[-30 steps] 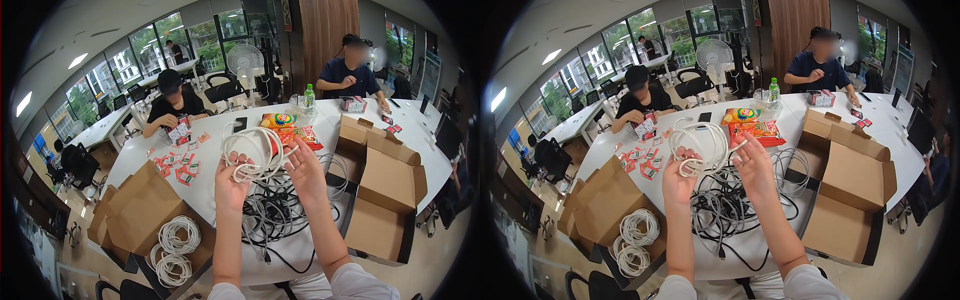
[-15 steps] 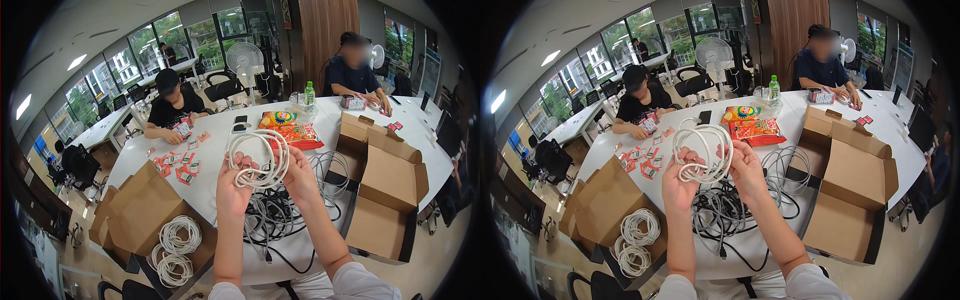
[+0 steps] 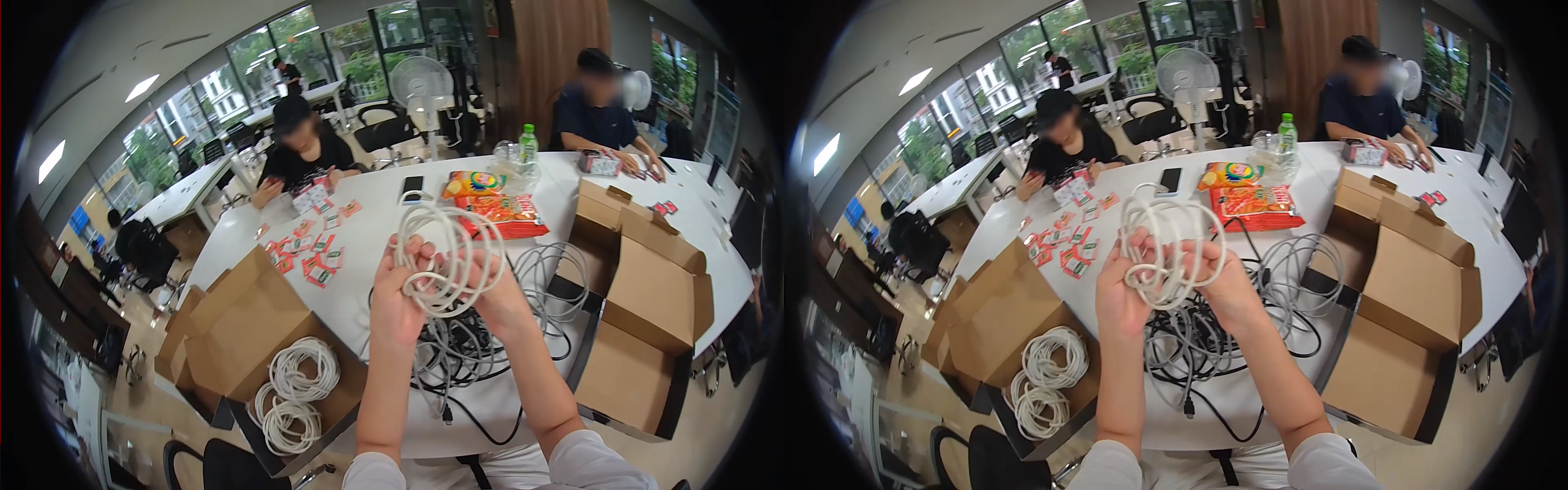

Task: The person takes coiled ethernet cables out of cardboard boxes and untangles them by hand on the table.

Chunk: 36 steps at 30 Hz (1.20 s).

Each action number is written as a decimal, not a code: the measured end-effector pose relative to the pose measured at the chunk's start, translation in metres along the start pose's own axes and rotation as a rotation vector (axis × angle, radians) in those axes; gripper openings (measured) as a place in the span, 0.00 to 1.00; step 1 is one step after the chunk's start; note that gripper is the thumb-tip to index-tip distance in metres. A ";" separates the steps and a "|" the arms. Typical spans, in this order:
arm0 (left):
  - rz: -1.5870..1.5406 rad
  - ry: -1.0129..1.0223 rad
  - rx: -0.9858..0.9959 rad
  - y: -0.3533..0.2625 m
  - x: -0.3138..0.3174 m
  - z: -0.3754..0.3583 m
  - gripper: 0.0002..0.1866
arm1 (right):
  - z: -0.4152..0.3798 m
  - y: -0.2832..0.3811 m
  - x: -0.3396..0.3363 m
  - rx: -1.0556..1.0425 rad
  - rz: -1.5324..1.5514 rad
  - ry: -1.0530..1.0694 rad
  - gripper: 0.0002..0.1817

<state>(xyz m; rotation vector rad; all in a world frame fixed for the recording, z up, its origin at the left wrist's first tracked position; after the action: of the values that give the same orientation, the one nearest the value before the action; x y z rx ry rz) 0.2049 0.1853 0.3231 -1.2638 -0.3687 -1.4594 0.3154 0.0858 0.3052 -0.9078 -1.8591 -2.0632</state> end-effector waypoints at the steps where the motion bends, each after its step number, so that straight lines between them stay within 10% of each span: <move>1: -0.016 0.013 0.018 -0.002 0.005 -0.001 0.22 | -0.002 0.003 0.006 0.003 0.043 0.001 0.18; 17: 0.269 0.211 0.049 -0.011 0.009 -0.004 0.48 | -0.004 0.017 0.002 -0.177 0.160 0.105 0.31; 36: 1.034 0.352 0.052 -0.008 -0.001 -0.002 0.39 | -0.005 0.027 -0.012 -0.521 -0.048 -0.331 0.40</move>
<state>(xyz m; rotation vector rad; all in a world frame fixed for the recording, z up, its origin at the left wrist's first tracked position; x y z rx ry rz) 0.1963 0.1869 0.3245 -0.8881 0.4414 -0.7261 0.3384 0.0734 0.3204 -1.4105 -1.4971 -2.6193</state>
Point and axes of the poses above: each hand's wrist, its own z-axis towards the middle knuckle, its own x-axis out of the palm, y = z × x, the point moved 1 cm from there along z, towards the middle knuckle, and after that the axes turned 14 degrees about x, right-handed, at the moved point
